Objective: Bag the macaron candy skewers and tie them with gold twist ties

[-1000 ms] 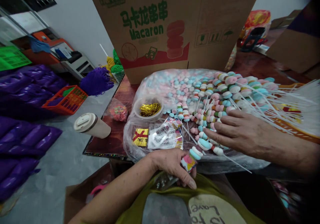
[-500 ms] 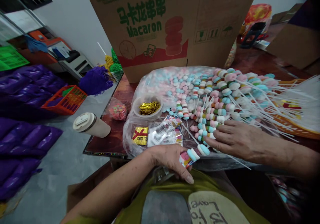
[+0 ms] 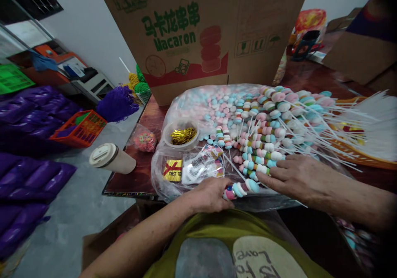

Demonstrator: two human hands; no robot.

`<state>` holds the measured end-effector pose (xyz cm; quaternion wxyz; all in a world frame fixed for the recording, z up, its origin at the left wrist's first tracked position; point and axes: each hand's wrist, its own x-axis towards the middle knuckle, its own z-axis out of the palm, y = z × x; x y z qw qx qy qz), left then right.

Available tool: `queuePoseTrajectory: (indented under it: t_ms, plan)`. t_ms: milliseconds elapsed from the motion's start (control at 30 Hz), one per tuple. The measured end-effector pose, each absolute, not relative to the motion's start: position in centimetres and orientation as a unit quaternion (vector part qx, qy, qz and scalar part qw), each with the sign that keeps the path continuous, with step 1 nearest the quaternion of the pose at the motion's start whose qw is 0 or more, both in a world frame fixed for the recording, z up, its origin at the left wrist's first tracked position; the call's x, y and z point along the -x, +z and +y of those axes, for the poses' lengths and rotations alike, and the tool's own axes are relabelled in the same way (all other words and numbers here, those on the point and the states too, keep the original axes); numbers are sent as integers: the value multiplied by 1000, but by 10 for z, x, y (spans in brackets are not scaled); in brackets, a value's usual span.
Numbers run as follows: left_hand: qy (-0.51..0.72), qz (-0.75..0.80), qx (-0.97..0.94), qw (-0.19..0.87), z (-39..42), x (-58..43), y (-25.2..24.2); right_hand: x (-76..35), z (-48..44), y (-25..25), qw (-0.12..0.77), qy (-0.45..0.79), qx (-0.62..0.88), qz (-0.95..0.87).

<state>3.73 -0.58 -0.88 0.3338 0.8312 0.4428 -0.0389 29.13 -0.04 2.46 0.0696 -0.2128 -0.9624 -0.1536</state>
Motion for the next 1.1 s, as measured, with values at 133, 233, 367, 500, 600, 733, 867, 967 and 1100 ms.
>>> queuePoseTrajectory:
  t_ms: [133, 233, 367, 500, 600, 733, 867, 967, 1100]
  plan:
    - [-22, 383, -734, 561, -12, -45, -10, -282, 3, 46, 45, -218, 168, -960]
    - [-17, 373, -663, 649, -14, -48, -12, -276, 7, 53, 65, -247, 138, -957]
    - [-30, 366, -590, 719, -10, -40, -7, -277, 7, 45, 59, -225, 135, -963]
    - [-69, 343, -618, 704, 1, -34, 3, -281, 3, 42, 49, -185, 131, -973]
    - [-80, 320, -723, 607, 11, -41, 9, -283, 3, 40, 40, -131, 129, -982]
    - [-2, 420, -805, 419, 16, -47, 7, -289, 10, 19, 31, -41, 228, -972]
    - [12, 497, -845, 196, 8, -37, -8, -288, 14, -9, 26, 71, 335, -939]
    - [-46, 495, -854, 155, 2, -30, -17, -279, 11, -19, 18, 119, 351, -929]
    - [-116, 507, -821, 236, 8, -26, -13, -273, 9, -17, 15, 50, 320, -946]
